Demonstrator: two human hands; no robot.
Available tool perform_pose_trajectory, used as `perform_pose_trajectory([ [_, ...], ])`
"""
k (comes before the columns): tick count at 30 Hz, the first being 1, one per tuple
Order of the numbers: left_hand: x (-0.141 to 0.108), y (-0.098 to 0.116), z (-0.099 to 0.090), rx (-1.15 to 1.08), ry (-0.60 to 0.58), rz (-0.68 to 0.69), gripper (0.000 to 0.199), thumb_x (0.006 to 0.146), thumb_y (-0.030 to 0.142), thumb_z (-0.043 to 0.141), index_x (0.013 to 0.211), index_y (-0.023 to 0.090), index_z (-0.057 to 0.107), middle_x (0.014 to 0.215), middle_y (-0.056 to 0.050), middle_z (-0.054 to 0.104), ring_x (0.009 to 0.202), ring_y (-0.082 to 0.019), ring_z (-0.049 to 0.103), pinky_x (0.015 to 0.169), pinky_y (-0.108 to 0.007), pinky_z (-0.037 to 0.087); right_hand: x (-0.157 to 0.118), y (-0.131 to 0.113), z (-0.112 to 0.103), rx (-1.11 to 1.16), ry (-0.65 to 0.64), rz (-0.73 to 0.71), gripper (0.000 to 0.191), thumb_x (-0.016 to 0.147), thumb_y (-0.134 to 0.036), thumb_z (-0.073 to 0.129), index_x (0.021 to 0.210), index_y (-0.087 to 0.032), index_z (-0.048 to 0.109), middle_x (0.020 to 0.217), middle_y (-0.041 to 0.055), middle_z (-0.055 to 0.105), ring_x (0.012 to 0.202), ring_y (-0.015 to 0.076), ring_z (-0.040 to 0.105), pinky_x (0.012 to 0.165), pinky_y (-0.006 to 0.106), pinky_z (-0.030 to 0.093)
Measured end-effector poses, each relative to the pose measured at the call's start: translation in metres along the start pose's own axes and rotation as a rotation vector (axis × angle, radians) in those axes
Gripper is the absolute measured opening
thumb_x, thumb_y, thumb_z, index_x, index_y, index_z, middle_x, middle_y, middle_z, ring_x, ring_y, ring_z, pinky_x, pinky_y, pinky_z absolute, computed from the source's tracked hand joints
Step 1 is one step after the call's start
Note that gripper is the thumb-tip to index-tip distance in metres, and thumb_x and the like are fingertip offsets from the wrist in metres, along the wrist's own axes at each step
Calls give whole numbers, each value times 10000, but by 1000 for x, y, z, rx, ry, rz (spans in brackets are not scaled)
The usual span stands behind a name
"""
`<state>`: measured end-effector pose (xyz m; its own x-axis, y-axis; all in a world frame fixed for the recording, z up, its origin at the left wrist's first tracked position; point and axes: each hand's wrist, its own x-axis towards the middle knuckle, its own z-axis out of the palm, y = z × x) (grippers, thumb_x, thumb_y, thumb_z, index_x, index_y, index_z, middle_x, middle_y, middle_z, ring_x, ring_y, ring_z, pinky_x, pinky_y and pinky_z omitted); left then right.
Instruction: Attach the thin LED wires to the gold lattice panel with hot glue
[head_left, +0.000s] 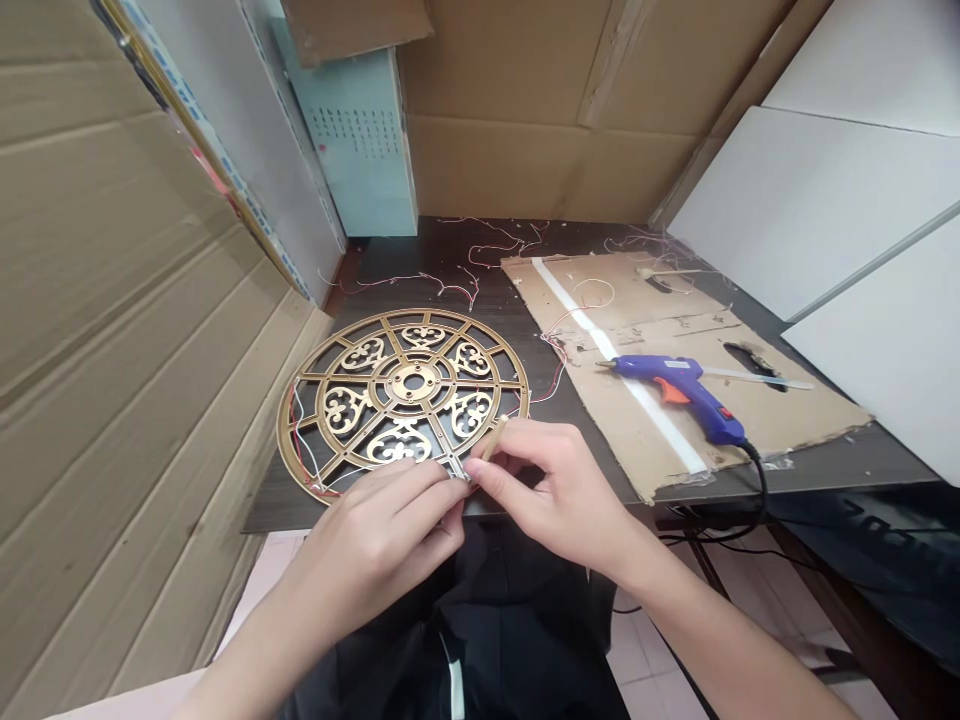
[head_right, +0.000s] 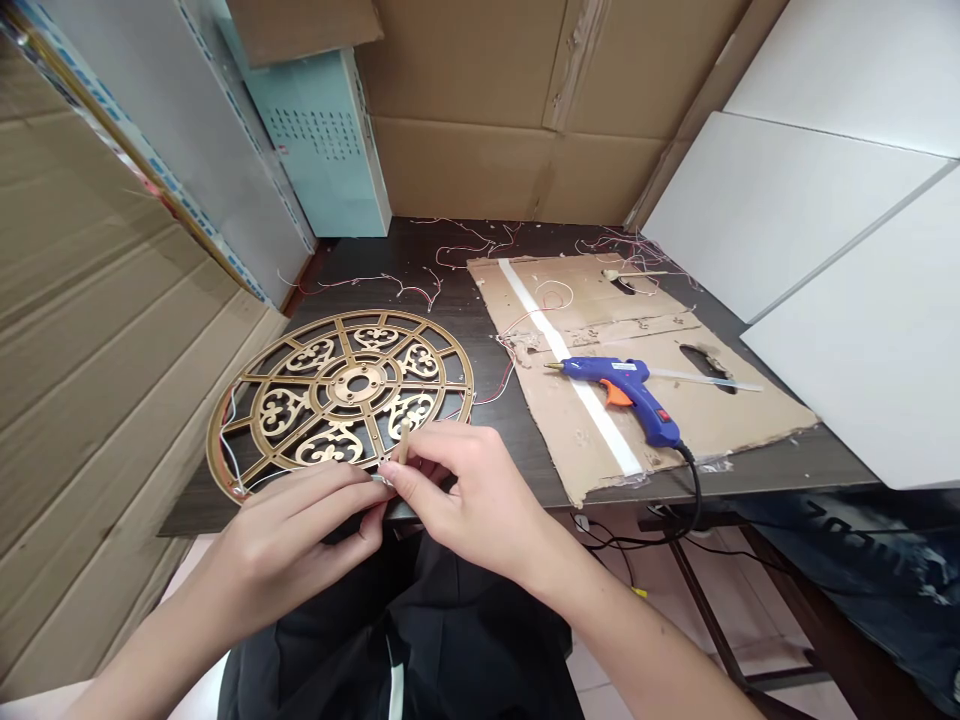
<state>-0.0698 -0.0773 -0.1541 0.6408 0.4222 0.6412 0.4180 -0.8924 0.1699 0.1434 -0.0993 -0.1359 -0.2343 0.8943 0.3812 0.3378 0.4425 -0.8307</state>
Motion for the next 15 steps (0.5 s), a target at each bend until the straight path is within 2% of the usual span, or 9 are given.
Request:
perform_pose_trajectory([
  [8, 0, -1, -1, -15, -25, -4, 175, 938, 47, 643, 1063, 170, 649, 949, -27, 730, 820, -152, 678, 811, -296, 545, -6, 4, -3, -33, -16, -149, 118, 1000, -151, 677, 909, -133, 750, 884, 53, 755, 837, 156, 688, 782, 276, 543],
  [15, -1, 0, -3, -30, -11, -11, 165, 941, 48, 641, 1047, 175, 647, 933, -15, 720, 810, -142, 668, 813, -287, 542, -5, 6, -5, -17, -17, -166, 108, 996, -132, 683, 944, -114, 776, 907, 68, 774, 863, 158, 704, 801, 277, 561],
])
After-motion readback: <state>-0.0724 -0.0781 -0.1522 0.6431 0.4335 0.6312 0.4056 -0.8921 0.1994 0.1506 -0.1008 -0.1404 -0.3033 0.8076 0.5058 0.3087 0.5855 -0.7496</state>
